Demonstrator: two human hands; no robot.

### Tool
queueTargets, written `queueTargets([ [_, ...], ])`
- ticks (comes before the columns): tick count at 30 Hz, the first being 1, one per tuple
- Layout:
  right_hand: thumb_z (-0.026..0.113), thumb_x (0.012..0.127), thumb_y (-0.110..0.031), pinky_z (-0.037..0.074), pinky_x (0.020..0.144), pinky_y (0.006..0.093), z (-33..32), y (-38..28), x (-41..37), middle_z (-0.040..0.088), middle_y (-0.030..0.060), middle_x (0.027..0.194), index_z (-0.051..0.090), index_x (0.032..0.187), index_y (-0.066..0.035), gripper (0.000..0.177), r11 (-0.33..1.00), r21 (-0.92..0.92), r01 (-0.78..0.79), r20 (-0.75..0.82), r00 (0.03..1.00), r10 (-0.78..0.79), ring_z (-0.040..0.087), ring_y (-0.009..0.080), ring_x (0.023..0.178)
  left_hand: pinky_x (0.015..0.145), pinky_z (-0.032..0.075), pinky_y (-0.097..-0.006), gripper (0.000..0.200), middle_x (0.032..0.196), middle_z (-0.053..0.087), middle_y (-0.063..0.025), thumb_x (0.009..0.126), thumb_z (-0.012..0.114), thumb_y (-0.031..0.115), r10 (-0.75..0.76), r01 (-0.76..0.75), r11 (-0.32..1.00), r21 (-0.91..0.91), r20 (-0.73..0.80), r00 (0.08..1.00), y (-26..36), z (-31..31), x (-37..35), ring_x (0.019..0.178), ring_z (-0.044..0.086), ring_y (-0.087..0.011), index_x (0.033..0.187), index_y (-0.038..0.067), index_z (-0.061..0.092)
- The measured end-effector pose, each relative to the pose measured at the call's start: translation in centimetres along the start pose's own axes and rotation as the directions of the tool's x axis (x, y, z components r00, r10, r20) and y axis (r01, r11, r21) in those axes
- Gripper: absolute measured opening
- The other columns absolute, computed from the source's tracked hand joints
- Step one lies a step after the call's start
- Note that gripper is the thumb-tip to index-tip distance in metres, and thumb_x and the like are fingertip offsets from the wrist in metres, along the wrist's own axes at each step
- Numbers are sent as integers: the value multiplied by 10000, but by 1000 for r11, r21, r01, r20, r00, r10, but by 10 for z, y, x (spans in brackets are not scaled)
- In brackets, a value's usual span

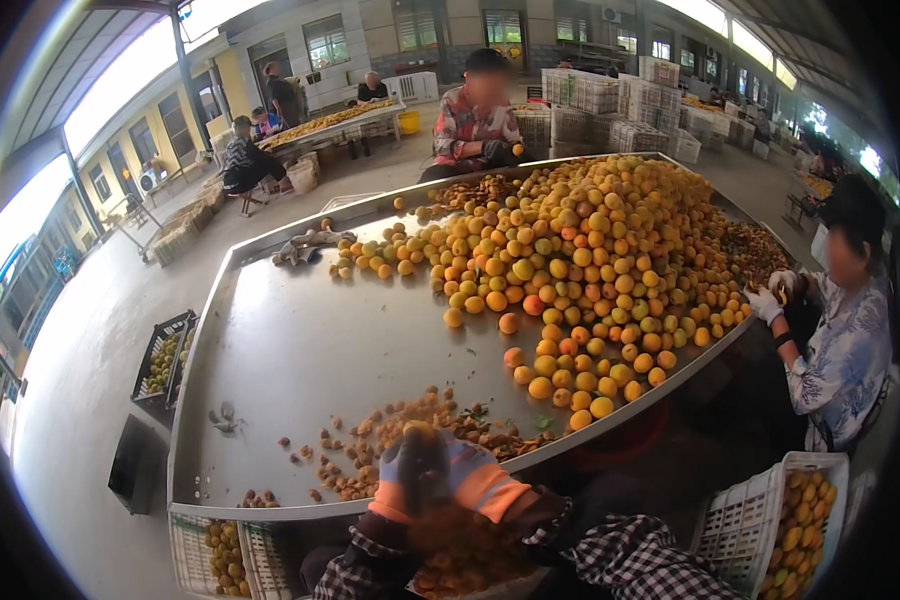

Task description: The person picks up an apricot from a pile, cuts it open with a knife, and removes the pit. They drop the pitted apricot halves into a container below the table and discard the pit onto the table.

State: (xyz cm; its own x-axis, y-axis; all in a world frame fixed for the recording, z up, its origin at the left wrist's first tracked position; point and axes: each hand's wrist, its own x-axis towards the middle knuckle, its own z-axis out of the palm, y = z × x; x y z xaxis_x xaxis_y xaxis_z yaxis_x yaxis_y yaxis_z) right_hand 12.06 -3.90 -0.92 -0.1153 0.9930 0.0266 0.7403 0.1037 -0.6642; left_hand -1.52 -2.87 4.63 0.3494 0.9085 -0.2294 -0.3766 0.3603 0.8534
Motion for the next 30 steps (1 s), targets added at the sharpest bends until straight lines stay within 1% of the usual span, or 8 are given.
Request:
queueTargets([
  [1, 460, 909, -270, 489, 810, 446, -9, -7, -1, 626, 234, 1065, 344, 1357, 17, 544, 999, -27, 30, 46, 999, -28, 618, 389, 949, 612, 472, -210, 244, 850, 600, 26, 939, 574, 308, 1, -1, 1000, 1, 1, 1000, -4, -11, 6, 746, 576, -85, 1008, 75, 594],
  [3, 463, 906, -265, 489, 813, 447, -19, -10, -4, 609, 244, 1104, 292, 1408, -22, 583, 998, -66, -15, 27, 999, 17, 614, 382, 969, 641, 486, -218, 279, 903, 619, 9, 922, 598, 246, 348, -409, 765, 497, 214, 912, -9, -22, 18, 787, 584, -75, 1111, 42, 581],
  [7, 510, 898, -256, 492, 817, 430, -19, -1, -5, 599, 216, 1135, 307, 1379, -78, 552, 999, -30, 31, -29, 999, -32, 602, 369, 1001, 661, 501, -225, 357, 969, 639, -14, 901, 614, 206, 122, -159, 909, 386, 119, 985, -2, -13, 13, 801, 594, -77, 1197, 17, 548],
  [12, 513, 913, -208, 495, 840, 412, -41, -18, -10, 605, 174, 1141, 360, 1333, -84, 463, 996, 71, 45, 73, 996, -51, 589, 347, 1041, 660, 511, -246, 325, 899, 682, -41, 886, 624, 219, 251, -246, 827, 506, 61, 966, -23, -33, 34, 766, 626, -97, 1123, -3, 621],
  [21, 598, 842, -27, 471, 914, 308, -12, -7, -4, 546, 138, 1239, 440, 1313, -49, 498, 773, 570, 278, -164, 961, -224, 560, 204, 1112, 614, 476, -237, 259, 786, 633, -28, 924, 562, 230, 477, -453, 750, 482, 81, 875, -12, -11, 19, 676, 569, -88, 943, -17, 638],
  [23, 619, 833, -63, 470, 921, 368, -15, -11, -2, 548, 204, 1225, 393, 1343, -45, 559, 775, 476, 415, -287, 907, -310, 552, 361, 1128, 609, 467, -223, 244, 783, 630, -20, 925, 541, 215, 456, -426, 771, 473, 56, 888, -1, -1, 8, 673, 567, -78, 930, -10, 636],
  [27, 634, 827, -38, 468, 928, 338, -21, -12, -3, 580, 161, 1200, 420, 1324, -39, 540, 757, 530, 382, -301, 919, -254, 584, 285, 1112, 618, 457, -217, 264, 768, 621, 1, 911, 581, 239, 423, -405, 787, 465, 71, 903, -3, -2, 6, 699, 562, -58, 1004, -1, 637],
  [30, 623, 852, -31, 463, 891, 261, -42, -18, -7, 595, 71, 1153, 477, 1285, -33, 457, 509, 860, 40, -30, 999, -27, 548, 120, 1043, 581, 426, -207, 317, 777, 605, -1, 910, 536, 265, 306, -280, 896, 345, -25, 952, -9, -8, 7, 638, 531, -62, 1081, 8, 605],
])
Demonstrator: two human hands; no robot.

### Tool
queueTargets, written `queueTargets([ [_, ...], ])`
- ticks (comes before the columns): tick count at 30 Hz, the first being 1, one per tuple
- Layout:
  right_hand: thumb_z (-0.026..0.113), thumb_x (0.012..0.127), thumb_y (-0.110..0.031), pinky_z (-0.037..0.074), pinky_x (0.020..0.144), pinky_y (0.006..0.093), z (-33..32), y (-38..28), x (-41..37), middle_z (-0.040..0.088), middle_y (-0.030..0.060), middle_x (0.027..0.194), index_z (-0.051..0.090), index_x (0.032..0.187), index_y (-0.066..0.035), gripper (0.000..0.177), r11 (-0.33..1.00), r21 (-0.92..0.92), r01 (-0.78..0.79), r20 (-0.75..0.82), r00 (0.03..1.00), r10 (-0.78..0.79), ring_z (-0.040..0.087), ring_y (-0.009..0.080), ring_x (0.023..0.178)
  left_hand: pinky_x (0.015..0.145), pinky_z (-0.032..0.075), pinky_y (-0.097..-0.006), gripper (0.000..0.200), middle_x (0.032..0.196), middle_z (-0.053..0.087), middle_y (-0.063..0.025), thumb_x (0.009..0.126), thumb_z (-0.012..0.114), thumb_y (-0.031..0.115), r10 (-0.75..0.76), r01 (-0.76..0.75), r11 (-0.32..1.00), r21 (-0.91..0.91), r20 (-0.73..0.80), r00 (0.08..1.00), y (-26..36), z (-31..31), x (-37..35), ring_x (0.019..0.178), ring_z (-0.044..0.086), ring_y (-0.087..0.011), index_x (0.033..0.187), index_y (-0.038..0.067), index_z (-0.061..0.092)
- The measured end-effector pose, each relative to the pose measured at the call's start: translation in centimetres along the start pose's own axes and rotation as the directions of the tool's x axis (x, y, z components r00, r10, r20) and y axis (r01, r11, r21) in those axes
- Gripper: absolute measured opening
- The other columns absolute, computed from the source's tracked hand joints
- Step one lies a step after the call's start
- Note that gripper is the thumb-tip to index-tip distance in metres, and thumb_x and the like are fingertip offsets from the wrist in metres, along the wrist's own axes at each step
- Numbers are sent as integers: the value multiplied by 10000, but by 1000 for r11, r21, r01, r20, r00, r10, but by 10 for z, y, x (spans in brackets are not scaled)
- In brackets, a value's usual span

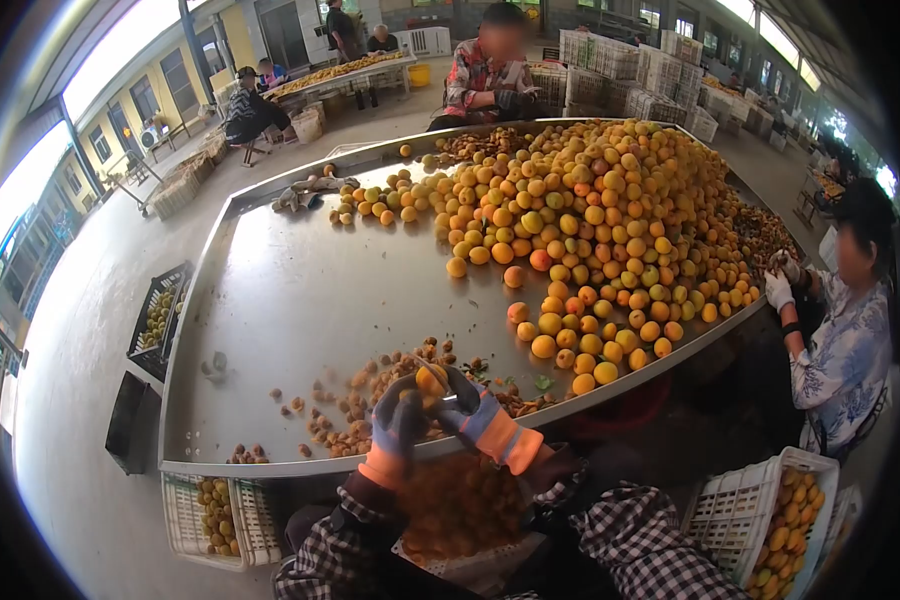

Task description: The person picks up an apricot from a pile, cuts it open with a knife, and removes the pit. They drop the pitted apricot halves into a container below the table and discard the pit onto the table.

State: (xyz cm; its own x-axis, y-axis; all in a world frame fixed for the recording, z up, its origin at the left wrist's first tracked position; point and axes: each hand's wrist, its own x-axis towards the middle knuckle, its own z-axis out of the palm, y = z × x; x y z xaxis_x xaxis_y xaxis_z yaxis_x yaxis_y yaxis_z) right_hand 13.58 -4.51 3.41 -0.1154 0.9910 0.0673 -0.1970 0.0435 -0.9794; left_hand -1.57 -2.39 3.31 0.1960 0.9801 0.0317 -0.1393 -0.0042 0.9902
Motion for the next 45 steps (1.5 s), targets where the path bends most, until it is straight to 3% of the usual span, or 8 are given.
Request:
queueTargets([
  [7, 593, 865, -33, 459, 604, 226, -24, -8, 5, 604, -14, 824, 490, 1261, -40, 409, 952, 284, -111, -34, 991, 126, 534, 49, 694, 609, 470, -223, 436, 992, 609, -71, 849, 571, 180, -168, 208, 923, -324, 147, 975, 16, 0, 2, 706, 575, -112, 1254, 28, 515],
  [9, 589, 871, -49, 420, 547, 209, -25, -19, -1, 570, -49, 751, 522, 1228, -51, 363, 962, 249, -109, -18, 993, 117, 488, 26, 612, 680, 498, -230, 421, 1027, 610, -62, 826, 550, 104, 48, -57, 994, 88, 104, 993, 17, -6, 2, 811, 613, -121, 1240, 30, 528],
  [13, 607, 859, -40, 424, 562, 188, -28, -61, -14, 608, -30, 815, 567, 1206, -62, 350, 990, -92, -105, 450, 883, 135, 517, 25, 645, 726, 510, -239, 411, 1064, 608, -58, 809, 574, 74, 122, -140, 985, 96, 168, 978, 16, -16, 4, 870, 631, -131, 1216, 32, 545],
  [21, 684, 831, -186, 528, 703, 314, -16, 0, 3, 686, 104, 897, 608, 1074, -61, 283, 832, -554, -30, -124, 991, -47, 663, 152, 810, 779, 505, -277, 394, 1058, 624, -61, 811, 647, 115, 91, -98, 994, 42, 135, 987, -29, 1, 6, 912, 610, -153, 1175, 6, 545],
  [28, 614, 845, -219, 501, 691, 424, -2, 7, 3, 641, 181, 851, 575, 986, -92, 194, 532, -837, 126, -51, 951, -305, 629, 371, 810, 806, 510, -290, 319, 1012, 647, -87, 815, 636, 96, 181, -197, 924, 328, 79, 980, -92, -15, 43, 917, 624, -163, 1119, 20, 581],
  [32, 622, 872, -214, 512, 671, 359, -15, 11, 10, 647, 161, 867, 546, 1208, -94, 364, 556, -762, 332, 19, 870, -493, 651, 272, 744, 710, 521, -273, 345, 985, 631, -63, 810, 595, 23, -32, 21, 996, 84, 133, 991, -42, -9, 24, 833, 615, -157, 1153, 40, 559],
  [34, 602, 883, -32, 493, 700, 243, -11, -30, 6, 650, 61, 899, 529, 1235, -44, 360, 942, -291, 165, -187, 956, -225, 570, 65, 784, 564, 443, -202, 335, 865, 602, -6, 818, 581, 56, -78, 80, 997, -5, 175, 981, -18, -1, 14, 663, 543, -68, 1153, 45, 567],
  [45, 574, 928, -157, 359, 361, 209, -20, -43, 22, 552, 32, 629, 581, 1062, -25, 189, 815, 384, 435, -423, 867, -263, 439, 75, 411, 570, 421, -202, 364, 875, 593, 13, 839, 629, 79, -158, 125, 984, 129, 286, 945, -13, 25, -2, 690, 525, -50, 1193, 45, 550],
])
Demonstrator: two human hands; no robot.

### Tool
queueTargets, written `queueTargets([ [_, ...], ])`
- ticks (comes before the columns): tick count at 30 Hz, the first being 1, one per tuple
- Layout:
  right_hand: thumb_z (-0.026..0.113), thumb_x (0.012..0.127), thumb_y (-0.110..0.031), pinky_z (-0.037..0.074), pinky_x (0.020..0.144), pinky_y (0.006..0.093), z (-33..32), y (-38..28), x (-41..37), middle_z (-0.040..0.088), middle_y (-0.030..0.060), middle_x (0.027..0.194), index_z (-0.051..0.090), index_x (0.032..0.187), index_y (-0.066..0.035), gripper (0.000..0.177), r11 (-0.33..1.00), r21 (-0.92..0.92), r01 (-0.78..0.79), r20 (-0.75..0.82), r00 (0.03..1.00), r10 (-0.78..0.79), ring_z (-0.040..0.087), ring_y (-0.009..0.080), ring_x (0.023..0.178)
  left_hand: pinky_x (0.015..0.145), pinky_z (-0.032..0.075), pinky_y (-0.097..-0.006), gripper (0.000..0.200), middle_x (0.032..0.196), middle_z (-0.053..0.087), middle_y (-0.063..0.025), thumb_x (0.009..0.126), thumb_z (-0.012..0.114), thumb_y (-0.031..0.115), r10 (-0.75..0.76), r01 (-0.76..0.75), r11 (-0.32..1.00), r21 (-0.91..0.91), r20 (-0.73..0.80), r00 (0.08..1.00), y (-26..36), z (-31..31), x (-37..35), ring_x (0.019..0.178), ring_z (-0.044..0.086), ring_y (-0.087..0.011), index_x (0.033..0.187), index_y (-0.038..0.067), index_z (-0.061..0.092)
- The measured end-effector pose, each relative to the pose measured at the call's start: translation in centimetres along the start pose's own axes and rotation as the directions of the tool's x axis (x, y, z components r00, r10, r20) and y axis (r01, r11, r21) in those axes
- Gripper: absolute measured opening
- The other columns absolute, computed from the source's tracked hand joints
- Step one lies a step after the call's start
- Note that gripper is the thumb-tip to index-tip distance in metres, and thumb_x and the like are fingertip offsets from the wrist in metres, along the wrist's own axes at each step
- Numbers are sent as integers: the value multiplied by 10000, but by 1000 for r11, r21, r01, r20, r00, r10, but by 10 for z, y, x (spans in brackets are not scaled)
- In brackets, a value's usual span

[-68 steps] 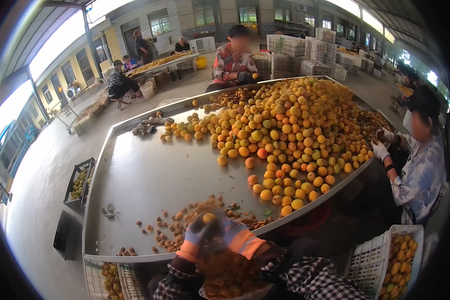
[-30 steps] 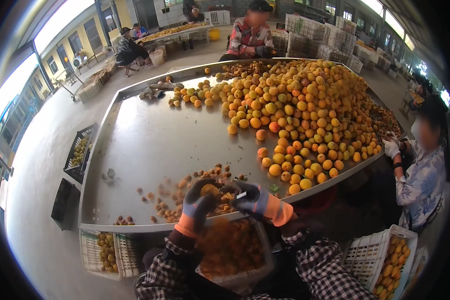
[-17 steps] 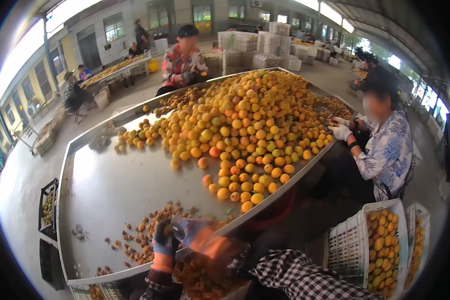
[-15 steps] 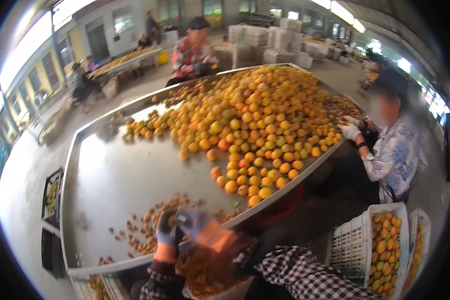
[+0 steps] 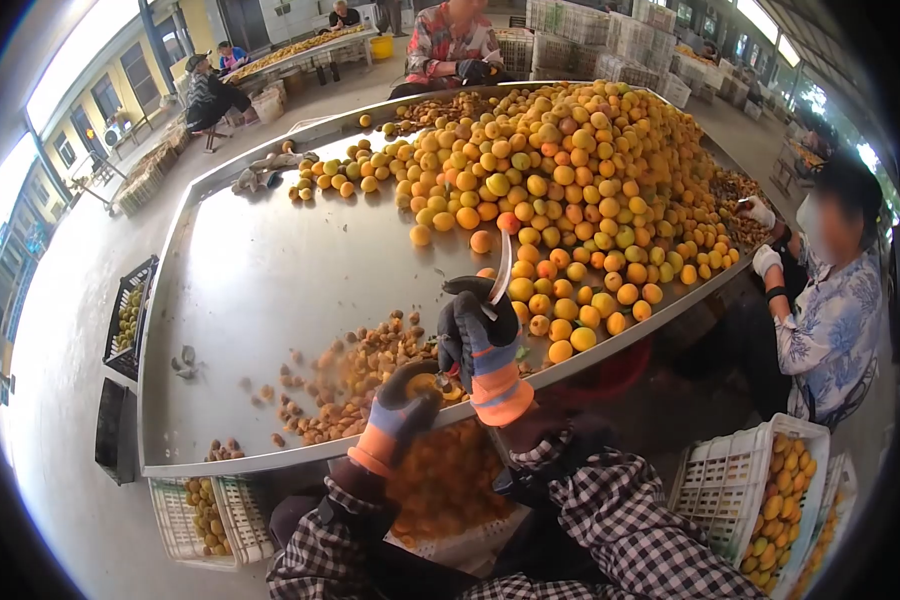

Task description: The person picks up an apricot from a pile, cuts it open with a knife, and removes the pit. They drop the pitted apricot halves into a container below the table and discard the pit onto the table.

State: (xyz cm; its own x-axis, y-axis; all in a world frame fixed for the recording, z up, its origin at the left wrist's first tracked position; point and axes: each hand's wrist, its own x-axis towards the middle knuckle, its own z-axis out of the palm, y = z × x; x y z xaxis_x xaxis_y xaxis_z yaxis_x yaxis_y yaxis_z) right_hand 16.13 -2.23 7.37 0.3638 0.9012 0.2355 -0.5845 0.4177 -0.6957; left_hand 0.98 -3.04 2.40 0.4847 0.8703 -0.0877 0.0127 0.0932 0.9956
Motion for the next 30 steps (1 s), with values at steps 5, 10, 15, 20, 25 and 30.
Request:
queueTargets([
  [5, 563, 928, -148, 346, 378, 200, 8, -3, -6, 555, 18, 638, 587, 1073, -35, 185, 988, -151, 17, 10, 1000, -15, 433, 61, 431, 612, 476, -241, 387, 867, 620, -15, 809, 621, 133, 1, -1, 997, -75, -4, 1000, -12, 4, 1, 702, 561, -71, 1175, 23, 558],
  [10, 513, 934, -131, 398, 552, 197, 9, 6, -15, 538, -3, 702, 595, 1071, -44, 181, 982, -188, -15, -2, 1000, 15, 482, 52, 610, 510, 391, -203, 345, 793, 580, 43, 839, 651, 100, -64, 67, 975, -210, 25, 998, -14, 3, -7, 611, 498, -30, 1166, 56, 553],
  [15, 528, 924, -88, 418, 552, 227, -11, 46, -8, 546, -10, 714, 586, 1118, -51, 206, 842, -487, 233, 78, 972, -223, 501, 62, 610, 553, 438, -206, 250, 820, 634, -5, 820, 638, 65, -44, 33, 988, -150, -68, 997, -23, 6, -5, 665, 546, -51, 1060, 32, 575],
  [20, 581, 927, -170, 339, 413, 202, -1, 58, 5, 530, -1, 622, 595, 1066, -66, 174, 994, 94, 64, -208, 977, -43, 443, 61, 471, 646, 494, -260, 233, 853, 631, -51, 822, 592, 76, 246, -243, 969, 41, -126, 961, -43, -1, 8, 709, 612, -127, 1040, 3, 552],
  [25, 604, 911, -231, 312, 337, 248, -7, 50, 6, 537, -15, 588, 614, 1006, -149, 126, 974, 212, -78, -390, 907, 158, 403, 96, 371, 697, 487, -276, 253, 843, 625, -74, 769, 572, -4, 349, -306, 910, 280, -116, 930, -45, -2, 12, 776, 608, -153, 1022, 1, 574],
  [30, 604, 904, -257, 313, 337, 256, -13, 55, 13, 528, -19, 576, 614, 961, -156, 116, 972, 187, -145, -486, 846, 219, 403, 102, 370, 666, 479, -290, 264, 839, 627, -117, 756, 561, -17, 492, -395, 733, 553, -31, 870, -42, -7, 17, 755, 623, -201, 1018, 12, 586],
])
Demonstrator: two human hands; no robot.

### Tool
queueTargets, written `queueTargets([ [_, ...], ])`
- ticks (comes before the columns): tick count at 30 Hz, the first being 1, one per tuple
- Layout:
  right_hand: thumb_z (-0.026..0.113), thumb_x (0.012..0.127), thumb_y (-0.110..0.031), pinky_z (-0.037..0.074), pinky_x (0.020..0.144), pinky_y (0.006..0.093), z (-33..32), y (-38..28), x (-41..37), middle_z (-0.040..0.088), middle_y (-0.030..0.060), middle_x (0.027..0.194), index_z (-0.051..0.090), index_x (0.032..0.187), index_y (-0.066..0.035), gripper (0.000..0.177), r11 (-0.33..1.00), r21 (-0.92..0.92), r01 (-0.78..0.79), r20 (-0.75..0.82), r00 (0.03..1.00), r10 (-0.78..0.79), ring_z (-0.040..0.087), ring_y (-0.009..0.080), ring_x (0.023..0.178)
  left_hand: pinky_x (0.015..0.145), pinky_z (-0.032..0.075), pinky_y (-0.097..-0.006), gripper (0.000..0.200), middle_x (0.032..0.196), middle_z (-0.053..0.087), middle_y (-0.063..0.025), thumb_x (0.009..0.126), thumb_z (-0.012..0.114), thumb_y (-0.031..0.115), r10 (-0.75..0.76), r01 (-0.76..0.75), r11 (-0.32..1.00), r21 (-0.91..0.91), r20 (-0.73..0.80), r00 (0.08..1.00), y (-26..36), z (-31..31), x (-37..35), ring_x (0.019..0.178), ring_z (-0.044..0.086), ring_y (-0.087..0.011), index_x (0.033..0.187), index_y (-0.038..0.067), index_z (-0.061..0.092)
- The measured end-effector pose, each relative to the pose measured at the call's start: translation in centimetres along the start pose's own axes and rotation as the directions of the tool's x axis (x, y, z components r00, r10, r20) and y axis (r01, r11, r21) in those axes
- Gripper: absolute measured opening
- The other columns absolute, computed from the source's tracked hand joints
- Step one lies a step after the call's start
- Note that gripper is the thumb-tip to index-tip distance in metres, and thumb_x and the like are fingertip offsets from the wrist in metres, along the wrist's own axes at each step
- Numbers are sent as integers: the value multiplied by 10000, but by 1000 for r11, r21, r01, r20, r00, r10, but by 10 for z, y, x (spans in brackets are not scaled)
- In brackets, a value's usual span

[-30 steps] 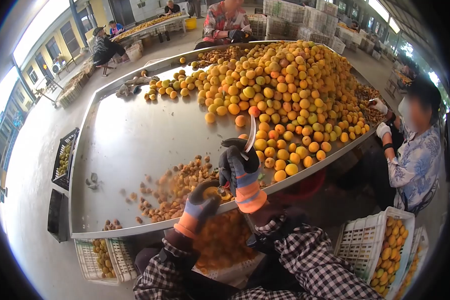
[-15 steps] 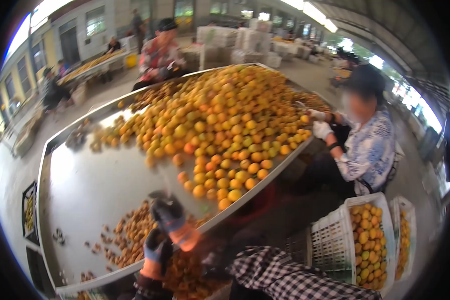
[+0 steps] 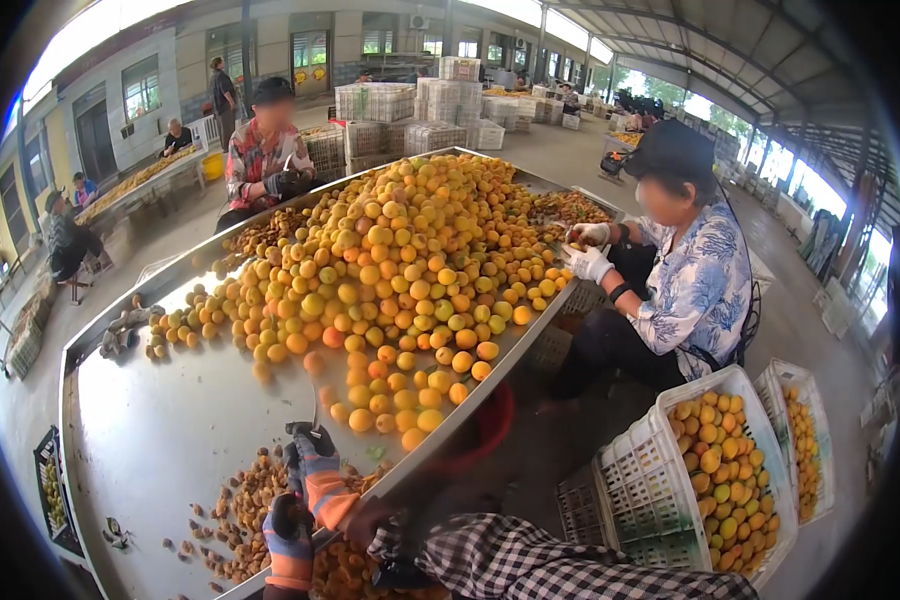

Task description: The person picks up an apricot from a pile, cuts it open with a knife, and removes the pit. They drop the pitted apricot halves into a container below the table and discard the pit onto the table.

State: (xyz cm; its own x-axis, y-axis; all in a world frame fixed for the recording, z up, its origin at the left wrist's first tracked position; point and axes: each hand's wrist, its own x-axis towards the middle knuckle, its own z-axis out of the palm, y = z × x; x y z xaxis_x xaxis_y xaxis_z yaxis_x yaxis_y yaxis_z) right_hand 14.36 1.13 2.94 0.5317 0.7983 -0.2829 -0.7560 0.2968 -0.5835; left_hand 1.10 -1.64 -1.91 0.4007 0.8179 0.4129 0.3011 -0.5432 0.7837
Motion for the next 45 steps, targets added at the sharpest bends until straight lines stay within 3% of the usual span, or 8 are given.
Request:
queueTargets([
  [3, 604, 900, -276, 314, 337, 262, 1, 3, 2, 520, -22, 567, 614, 927, -161, 118, 999, -25, -47, -91, 995, 45, 403, 106, 369, 674, 482, -313, 273, 857, 636, -119, 765, 556, -12, -210, 227, 969, -103, 150, 966, 25, -12, 4, 764, 627, -226, 1035, 18, 585],
  [11, 632, 868, -277, 394, 427, 277, -12, 12, 18, 532, -70, 644, 633, 848, -176, 103, 993, -68, -95, -198, 977, 80, 484, 75, 534, 673, 485, -352, 288, 872, 625, -150, 767, 565, -11, 69, -72, 996, 55, 65, 996, 36, -10, 7, 778, 631, -298, 1052, 21, 581],
  [15, 620, 865, -314, 378, 373, 304, -17, 8, 12, 537, -46, 606, 603, 794, -181, 152, 906, 30, -421, -125, 898, 421, 446, 122, 428, 672, 486, -374, 254, 905, 627, -168, 778, 582, 17, 203, -254, 909, 331, 182, 962, 12, -14, 8, 788, 626, -331, 1032, 20, 581],
  [26, 542, 871, -451, 297, 300, 287, 13, -52, 7, 446, -34, 483, 502, 662, -180, 344, 931, -193, -309, -287, 925, 248, 408, 138, 329, 672, 479, -248, 144, 814, 688, -69, 892, 616, 86, -256, 256, 967, -13, -46, 966, -29, -26, 3, 735, 611, -105, 886, -56, 640],
  [34, 574, 892, -394, 284, 304, 275, -36, -107, 30, 474, -39, 526, 609, 827, -182, 224, 946, -289, -144, -70, 989, 130, 415, 118, 357, 756, 507, -279, 250, 900, 686, -101, 781, 713, 21, -298, 311, 944, -114, 118, 947, -32, -34, 4, 827, 637, -143, 1016, 18, 628],
  [40, 595, 901, -300, 286, 330, 235, -72, -163, 45, 542, -39, 620, 646, 947, -164, 152, 855, -518, -26, 36, 998, 52, 431, 77, 393, 763, 515, -307, 245, 910, 696, -144, 810, 728, 143, -441, 458, 887, 55, -190, 877, -58, -27, -2, 826, 669, -216, 997, -5, 671],
  [43, 639, 853, -277, 495, 579, 311, -96, -155, 67, 660, 15, 836, 623, 976, -97, 218, 140, -875, 464, 404, 857, -319, 636, 186, 713, 748, 515, -312, 227, 892, 696, -149, 826, 707, 160, -450, 465, 882, 77, -152, 880, -60, -27, -1, 811, 671, -235, 984, 0, 679],
  [45, 654, 831, -278, 500, 674, 341, -98, -147, 67, 669, 35, 869, 611, 1011, -105, 254, -146, -909, 390, 413, 886, -212, 636, 234, 807, 736, 513, -299, 204, 882, 695, -140, 839, 687, 144, -431, 445, 890, 102, -130, 893, -53, -28, 2, 796, 667, -224, 987, 4, 679],
])
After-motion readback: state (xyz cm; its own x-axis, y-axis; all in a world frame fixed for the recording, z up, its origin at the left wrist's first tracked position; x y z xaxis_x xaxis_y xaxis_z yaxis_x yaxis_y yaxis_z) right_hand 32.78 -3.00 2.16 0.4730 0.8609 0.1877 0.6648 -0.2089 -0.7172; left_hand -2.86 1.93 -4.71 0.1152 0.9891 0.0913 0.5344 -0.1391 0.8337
